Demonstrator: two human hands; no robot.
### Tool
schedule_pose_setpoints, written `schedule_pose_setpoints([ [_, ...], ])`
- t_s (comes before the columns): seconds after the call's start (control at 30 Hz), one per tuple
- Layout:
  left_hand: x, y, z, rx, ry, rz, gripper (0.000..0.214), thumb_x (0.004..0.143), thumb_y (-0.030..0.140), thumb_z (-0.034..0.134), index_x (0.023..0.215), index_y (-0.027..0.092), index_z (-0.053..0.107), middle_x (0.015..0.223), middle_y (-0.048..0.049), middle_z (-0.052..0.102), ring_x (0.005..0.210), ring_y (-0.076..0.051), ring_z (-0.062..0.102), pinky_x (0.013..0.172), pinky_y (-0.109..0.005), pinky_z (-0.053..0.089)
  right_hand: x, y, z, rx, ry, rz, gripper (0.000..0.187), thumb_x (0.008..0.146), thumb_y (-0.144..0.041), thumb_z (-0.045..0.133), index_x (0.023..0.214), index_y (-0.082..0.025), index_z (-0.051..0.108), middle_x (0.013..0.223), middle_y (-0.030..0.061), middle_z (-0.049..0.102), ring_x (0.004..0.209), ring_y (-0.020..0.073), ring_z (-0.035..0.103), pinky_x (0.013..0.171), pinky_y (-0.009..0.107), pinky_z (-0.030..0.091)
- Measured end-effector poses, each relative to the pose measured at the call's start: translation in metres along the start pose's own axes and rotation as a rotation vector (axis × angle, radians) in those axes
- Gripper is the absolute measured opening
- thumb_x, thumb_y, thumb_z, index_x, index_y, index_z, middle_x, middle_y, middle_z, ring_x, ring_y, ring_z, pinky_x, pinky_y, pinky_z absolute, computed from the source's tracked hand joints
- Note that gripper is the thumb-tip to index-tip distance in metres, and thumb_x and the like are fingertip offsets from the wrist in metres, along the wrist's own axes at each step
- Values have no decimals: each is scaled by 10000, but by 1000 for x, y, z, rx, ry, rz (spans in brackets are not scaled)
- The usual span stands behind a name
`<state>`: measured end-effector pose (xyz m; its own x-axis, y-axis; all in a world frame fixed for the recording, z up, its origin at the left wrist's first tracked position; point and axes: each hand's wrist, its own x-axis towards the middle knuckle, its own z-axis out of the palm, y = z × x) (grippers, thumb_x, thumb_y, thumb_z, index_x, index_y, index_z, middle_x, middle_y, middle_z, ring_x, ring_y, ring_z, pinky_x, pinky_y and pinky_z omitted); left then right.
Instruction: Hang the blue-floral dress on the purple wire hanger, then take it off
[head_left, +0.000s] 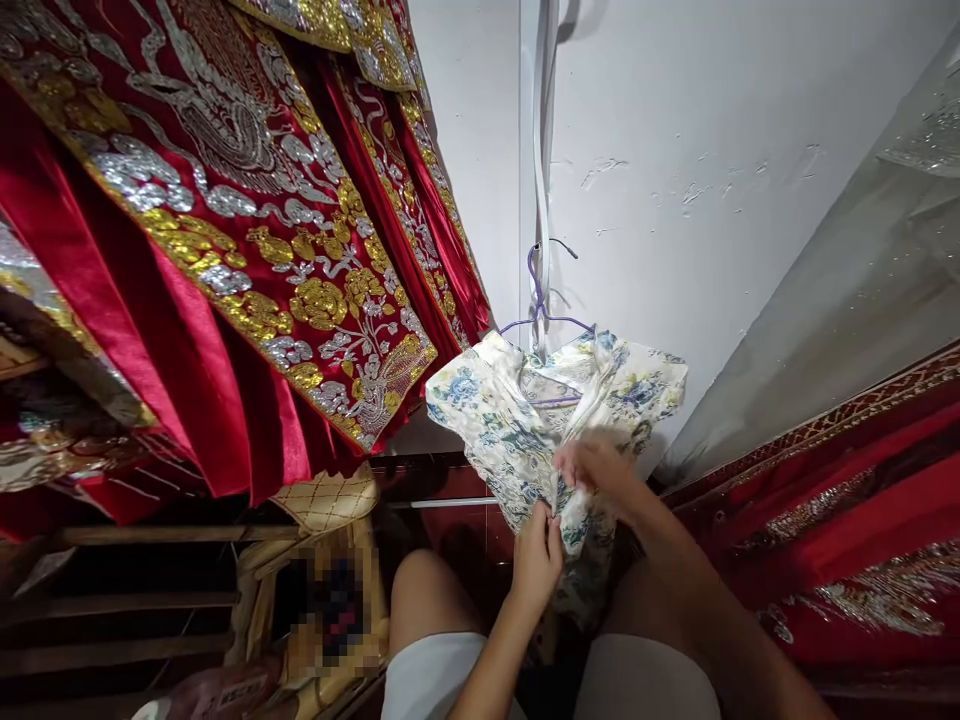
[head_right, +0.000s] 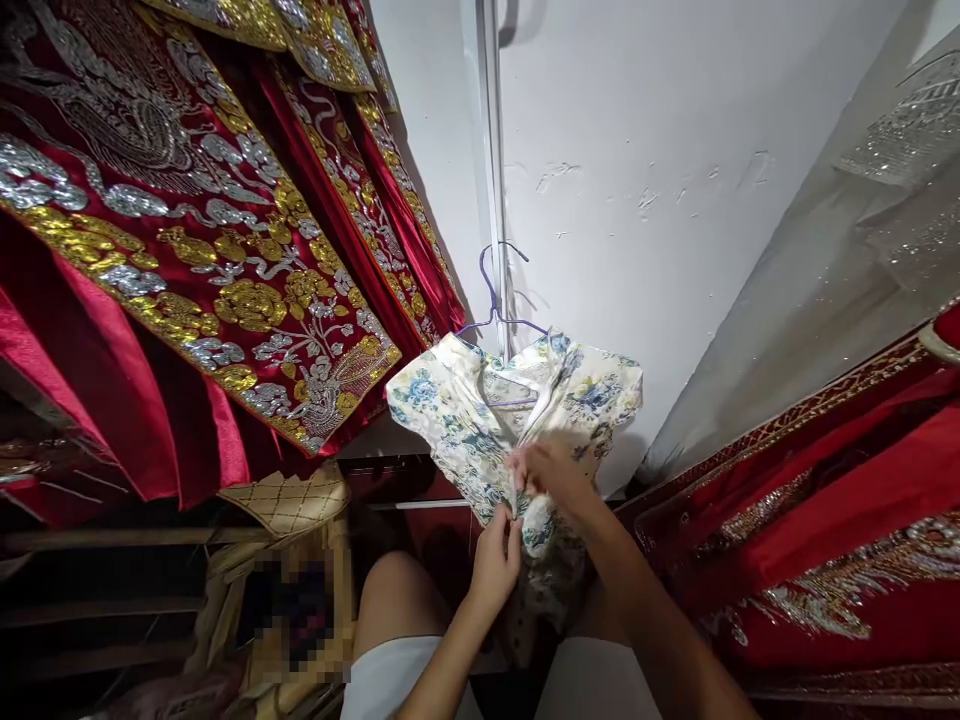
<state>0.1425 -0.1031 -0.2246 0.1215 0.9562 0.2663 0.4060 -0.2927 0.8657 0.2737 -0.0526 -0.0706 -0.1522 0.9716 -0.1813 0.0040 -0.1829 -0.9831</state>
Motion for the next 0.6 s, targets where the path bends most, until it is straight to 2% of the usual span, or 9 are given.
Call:
schedule_pose_setpoints([
  [0.13, 0, -2, 7, 62, -82, -15, 174, 994, 293, 369, 831, 251, 413, 638, 20, 462, 566, -187, 501, 580, -288, 310, 23, -68, 2, 114, 133, -154, 227, 806, -354, 665, 702, -152, 671, 497, -25, 559, 392, 59, 392, 384, 194, 260],
  [0.2, 3, 3, 5, 118, -140, -14, 145, 985, 272, 388, 863, 249, 462, 648, -1, 509, 603, -211, 555, 582, -292, 318, 29, -91, 8, 181, 159, -250, 223, 822, -343, 671, 721, -144, 670, 495, -30, 544, 377, 52, 388, 364, 188, 243],
  [0.3, 14, 18, -10, 181, -273, 7, 90, 949, 233, 464, 910, 233, 545, 690, -29, 595, 670, -235, 615, 602, -289, 361, 29, -101, 15, 236, 182, -324, 226, 849, -328, 651, 706, -153, 648, 482, -32, 535, 363, 52, 401, 350, 178, 243],
  [0.37, 28, 35, -30, 140, -344, 64, 83, 938, 220, 506, 926, 216, 588, 752, -39, 653, 716, -227, 641, 654, -285, 417, 24, -98, 17, 218, 178, -317, 245, 855, -331, 640, 677, -163, 633, 468, -27, 540, 361, 59, 416, 354, 179, 270],
  [0.4, 38, 46, -42, 86, -330, 110, 88, 942, 217, 517, 938, 212, 605, 793, -39, 678, 749, -215, 653, 699, -283, 445, 21, -95, 16, 200, 169, -314, 255, 852, -334, 637, 660, -167, 628, 462, -23, 543, 361, 63, 420, 358, 182, 282],
  [0.43, 49, 59, -56, 5, -261, 173, 123, 965, 217, 498, 1003, 206, 614, 870, -47, 702, 810, -201, 665, 765, -283, 470, 18, -92, 16, 178, 159, -313, 264, 848, -334, 635, 642, -171, 624, 456, -18, 545, 362, 66, 421, 364, 187, 294],
  [0.53, 90, 102, -97, -111, 123, 345, 282, 1019, 286, 489, 1274, 190, 561, 883, -36, 695, 803, -169, 653, 785, -280, 491, 10, -89, 13, 118, 152, -345, 285, 833, -306, 613, 577, -182, 602, 439, -12, 529, 371, 74, 413, 382, 199, 303],
  [0.6, 117, 129, -118, -55, 229, 503, 332, 1021, 283, 506, 1335, 189, 558, 927, -42, 696, 815, -160, 645, 804, -286, 494, 7, -90, 13, 87, 150, -387, 283, 823, -277, 584, 553, -190, 588, 426, -17, 507, 379, 77, 402, 394, 205, 289],
])
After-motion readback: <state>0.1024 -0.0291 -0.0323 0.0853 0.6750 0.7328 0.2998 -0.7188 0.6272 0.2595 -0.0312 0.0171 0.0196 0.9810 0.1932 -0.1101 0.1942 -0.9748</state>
